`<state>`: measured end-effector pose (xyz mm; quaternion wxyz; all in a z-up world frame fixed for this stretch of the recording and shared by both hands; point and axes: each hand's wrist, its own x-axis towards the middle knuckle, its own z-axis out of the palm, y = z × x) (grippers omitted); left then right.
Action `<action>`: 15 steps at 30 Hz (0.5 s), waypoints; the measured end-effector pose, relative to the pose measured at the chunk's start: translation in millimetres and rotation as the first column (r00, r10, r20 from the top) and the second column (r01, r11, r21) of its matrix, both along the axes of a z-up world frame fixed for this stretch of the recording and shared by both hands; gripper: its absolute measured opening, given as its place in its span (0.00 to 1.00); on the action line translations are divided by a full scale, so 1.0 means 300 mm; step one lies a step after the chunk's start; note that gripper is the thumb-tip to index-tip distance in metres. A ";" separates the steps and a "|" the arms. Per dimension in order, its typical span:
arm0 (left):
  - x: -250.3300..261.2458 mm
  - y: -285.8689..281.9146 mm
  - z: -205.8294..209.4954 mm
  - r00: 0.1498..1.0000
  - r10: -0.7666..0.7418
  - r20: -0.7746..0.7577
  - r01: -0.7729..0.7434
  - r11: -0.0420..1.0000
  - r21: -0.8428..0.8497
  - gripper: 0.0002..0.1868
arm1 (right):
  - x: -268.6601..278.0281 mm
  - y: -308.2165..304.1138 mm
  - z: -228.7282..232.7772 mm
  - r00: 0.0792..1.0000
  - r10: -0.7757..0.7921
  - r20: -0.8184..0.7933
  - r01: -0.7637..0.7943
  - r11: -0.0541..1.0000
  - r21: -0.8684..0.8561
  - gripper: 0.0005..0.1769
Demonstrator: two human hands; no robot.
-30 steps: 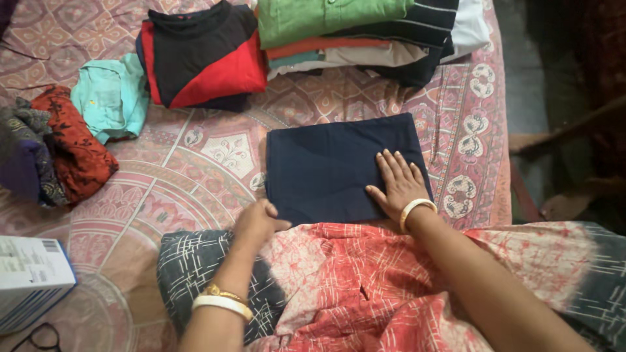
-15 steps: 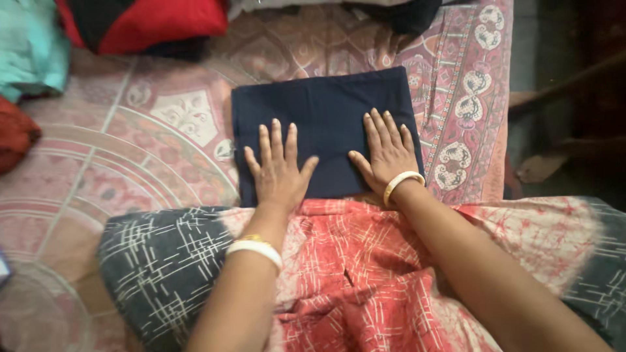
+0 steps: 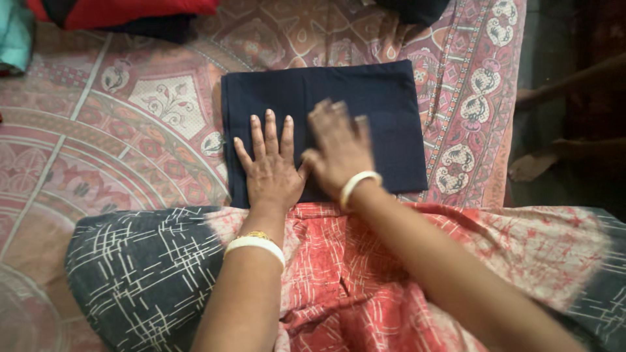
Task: The person folds a dark blue t-shirt and a purple patterned cloth on a bed, smoothing and aligning each piece before stacking them with other folded clothes.
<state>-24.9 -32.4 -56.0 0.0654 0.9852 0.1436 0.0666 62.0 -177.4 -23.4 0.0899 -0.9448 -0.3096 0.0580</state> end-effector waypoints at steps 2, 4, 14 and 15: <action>0.000 0.003 0.003 1.000 -0.002 0.010 0.002 1.000 -0.023 0.47 | -0.019 0.024 -0.007 0.990 0.141 0.012 -0.142 0.989 0.050 0.40; -0.001 0.003 0.005 1.000 -0.007 0.019 0.008 1.000 -0.030 0.47 | 0.036 -0.015 -0.002 0.998 0.055 -0.023 -0.056 0.998 -0.040 0.41; -0.008 -0.004 0.004 0.999 -0.014 0.041 0.014 1.000 -0.010 0.46 | 0.112 -0.160 -0.022 0.976 -0.188 0.110 0.186 0.982 0.024 0.45; -0.002 -0.002 0.006 0.999 -0.017 0.039 0.017 1.000 -0.001 0.46 | 0.074 -0.138 -0.036 0.985 -0.140 0.105 0.137 0.990 0.036 0.44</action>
